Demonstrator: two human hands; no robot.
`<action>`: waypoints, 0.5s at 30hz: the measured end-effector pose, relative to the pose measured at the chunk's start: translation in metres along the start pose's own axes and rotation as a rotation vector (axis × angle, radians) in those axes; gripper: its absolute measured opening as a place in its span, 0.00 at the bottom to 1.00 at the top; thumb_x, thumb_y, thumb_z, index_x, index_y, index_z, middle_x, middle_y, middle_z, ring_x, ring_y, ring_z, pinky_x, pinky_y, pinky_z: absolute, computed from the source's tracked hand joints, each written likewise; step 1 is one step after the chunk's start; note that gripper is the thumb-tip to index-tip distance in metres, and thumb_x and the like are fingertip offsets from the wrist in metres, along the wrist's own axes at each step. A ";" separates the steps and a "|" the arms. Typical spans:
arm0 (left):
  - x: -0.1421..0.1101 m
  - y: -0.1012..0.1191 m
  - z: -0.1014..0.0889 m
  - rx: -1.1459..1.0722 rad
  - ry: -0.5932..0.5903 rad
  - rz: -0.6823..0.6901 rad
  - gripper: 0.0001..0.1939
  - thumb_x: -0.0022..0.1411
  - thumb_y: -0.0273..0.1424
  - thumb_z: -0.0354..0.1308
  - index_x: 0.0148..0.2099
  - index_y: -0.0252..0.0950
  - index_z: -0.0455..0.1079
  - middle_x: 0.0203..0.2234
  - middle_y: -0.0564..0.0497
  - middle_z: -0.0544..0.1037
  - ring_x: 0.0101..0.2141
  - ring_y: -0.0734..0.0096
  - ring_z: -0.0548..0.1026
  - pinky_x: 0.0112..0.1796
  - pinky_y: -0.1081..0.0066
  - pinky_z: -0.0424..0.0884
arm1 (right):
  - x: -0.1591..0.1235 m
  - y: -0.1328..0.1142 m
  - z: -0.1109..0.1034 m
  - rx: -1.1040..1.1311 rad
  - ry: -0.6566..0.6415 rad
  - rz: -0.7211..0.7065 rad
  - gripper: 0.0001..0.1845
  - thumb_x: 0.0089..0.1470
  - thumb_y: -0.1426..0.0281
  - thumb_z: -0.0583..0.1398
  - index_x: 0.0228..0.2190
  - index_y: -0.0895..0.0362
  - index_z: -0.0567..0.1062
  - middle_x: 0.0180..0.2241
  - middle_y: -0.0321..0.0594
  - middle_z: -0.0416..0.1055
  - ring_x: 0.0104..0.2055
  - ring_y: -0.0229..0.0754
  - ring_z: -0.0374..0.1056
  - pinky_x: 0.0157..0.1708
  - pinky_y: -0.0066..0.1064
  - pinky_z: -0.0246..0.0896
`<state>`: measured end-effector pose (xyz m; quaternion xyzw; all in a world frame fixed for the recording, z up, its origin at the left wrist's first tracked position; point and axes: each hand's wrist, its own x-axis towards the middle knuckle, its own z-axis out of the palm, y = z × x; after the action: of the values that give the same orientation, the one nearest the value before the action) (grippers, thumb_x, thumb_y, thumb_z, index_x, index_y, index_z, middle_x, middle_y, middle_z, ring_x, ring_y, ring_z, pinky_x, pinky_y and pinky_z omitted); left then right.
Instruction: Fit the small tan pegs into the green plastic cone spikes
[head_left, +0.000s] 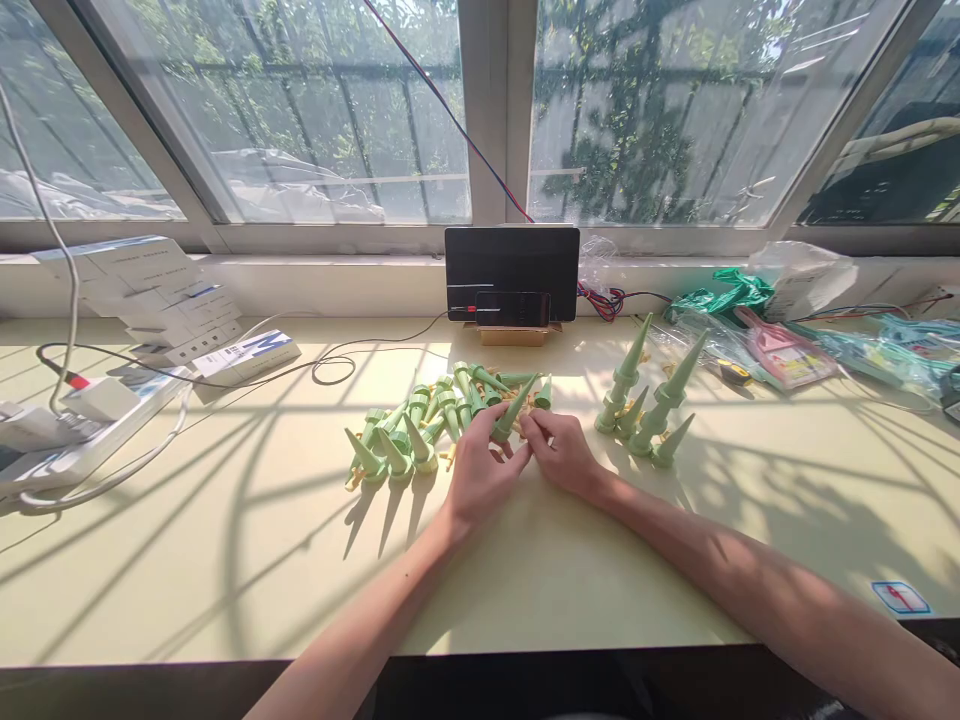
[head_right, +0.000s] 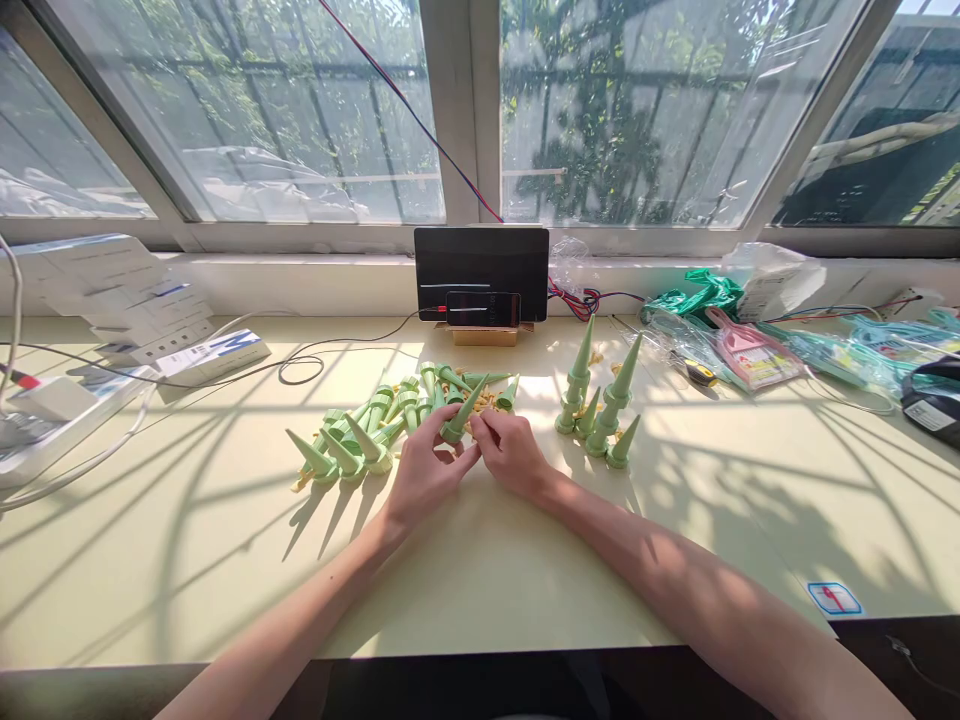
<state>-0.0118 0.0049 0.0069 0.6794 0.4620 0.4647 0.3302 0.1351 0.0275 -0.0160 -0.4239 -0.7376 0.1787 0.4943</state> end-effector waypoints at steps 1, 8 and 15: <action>0.000 0.000 0.000 0.004 -0.002 0.000 0.24 0.56 0.34 0.62 0.55 0.37 0.69 0.44 0.45 0.76 0.28 0.77 0.72 0.26 0.76 0.73 | 0.000 0.000 0.000 0.001 -0.007 -0.003 0.23 0.66 0.60 0.50 0.20 0.54 0.57 0.18 0.31 0.54 0.21 0.34 0.50 0.23 0.28 0.48; 0.000 0.001 0.000 0.036 0.016 0.002 0.20 0.59 0.36 0.61 0.53 0.36 0.70 0.42 0.46 0.77 0.28 0.77 0.71 0.27 0.76 0.72 | 0.000 -0.001 -0.001 0.021 -0.029 -0.014 0.22 0.66 0.62 0.50 0.20 0.54 0.55 0.18 0.30 0.53 0.21 0.34 0.49 0.23 0.28 0.46; -0.001 0.001 0.000 0.050 0.028 0.004 0.21 0.58 0.35 0.61 0.53 0.35 0.71 0.39 0.47 0.78 0.26 0.76 0.72 0.27 0.75 0.73 | 0.001 0.000 -0.001 0.065 -0.054 0.004 0.22 0.66 0.62 0.50 0.20 0.54 0.55 0.18 0.30 0.52 0.21 0.34 0.48 0.23 0.29 0.45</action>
<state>-0.0112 0.0038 0.0076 0.6816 0.4767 0.4633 0.3058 0.1356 0.0279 -0.0148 -0.4041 -0.7436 0.2152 0.4873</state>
